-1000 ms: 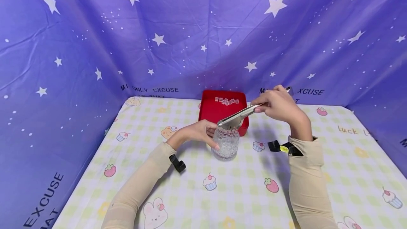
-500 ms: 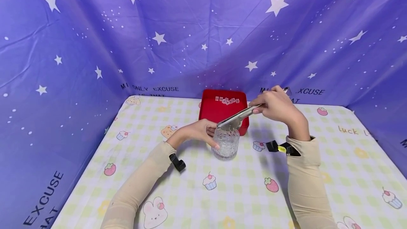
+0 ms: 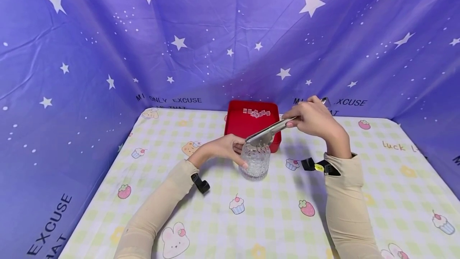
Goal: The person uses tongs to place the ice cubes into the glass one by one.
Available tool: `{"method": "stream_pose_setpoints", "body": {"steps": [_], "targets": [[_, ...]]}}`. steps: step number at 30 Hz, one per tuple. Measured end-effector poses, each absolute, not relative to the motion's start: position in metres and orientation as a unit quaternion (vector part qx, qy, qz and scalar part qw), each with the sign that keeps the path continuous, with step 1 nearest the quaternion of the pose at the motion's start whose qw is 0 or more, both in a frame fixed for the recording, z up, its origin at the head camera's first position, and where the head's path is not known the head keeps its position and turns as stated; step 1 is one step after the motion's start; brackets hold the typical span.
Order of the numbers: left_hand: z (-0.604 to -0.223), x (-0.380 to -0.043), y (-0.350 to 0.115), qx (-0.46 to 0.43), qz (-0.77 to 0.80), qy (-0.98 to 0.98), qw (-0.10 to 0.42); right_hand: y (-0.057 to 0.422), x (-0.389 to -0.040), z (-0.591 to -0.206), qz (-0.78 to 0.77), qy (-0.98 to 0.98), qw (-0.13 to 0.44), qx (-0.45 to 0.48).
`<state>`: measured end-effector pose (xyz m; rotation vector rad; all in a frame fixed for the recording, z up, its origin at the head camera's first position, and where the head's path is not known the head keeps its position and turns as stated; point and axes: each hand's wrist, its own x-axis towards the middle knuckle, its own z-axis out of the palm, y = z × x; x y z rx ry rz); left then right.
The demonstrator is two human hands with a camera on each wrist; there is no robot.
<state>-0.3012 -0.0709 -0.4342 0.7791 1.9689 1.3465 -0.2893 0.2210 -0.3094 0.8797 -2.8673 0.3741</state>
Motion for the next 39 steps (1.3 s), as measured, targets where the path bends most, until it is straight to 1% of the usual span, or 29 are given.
{"method": "stream_pose_setpoints", "body": {"steps": [15,17,21,28,33,35,39], "targets": [[-0.434,-0.3,-0.072,0.298,0.507,0.75,0.304,0.222,-0.29,-0.311,0.126,-0.946,0.059,0.292],[-0.434,-0.3,-0.071,0.291,0.506,0.752,0.306,0.222,-0.29,-0.311,0.127,-0.946,0.065,0.291],[-0.435,-0.3,-0.07,0.279,0.51,0.751,0.315,0.22,-0.291,-0.312,0.135,-0.945,0.108,0.279],[-0.434,-0.301,-0.07,0.292,0.509,0.748,0.311,0.208,-0.297,-0.319,0.143,-0.939,0.231,0.212],[-0.434,-0.301,-0.069,0.285,0.504,0.754,0.31,0.198,-0.316,-0.326,0.099,-0.927,0.305,0.191],[-0.434,-0.3,-0.07,0.283,0.506,0.753,0.312,0.195,-0.325,-0.328,0.062,-0.927,0.318,0.191],[-0.433,-0.301,-0.07,0.286,0.514,0.744,0.316,0.188,-0.342,-0.332,-0.004,-0.935,0.303,0.186]]}}
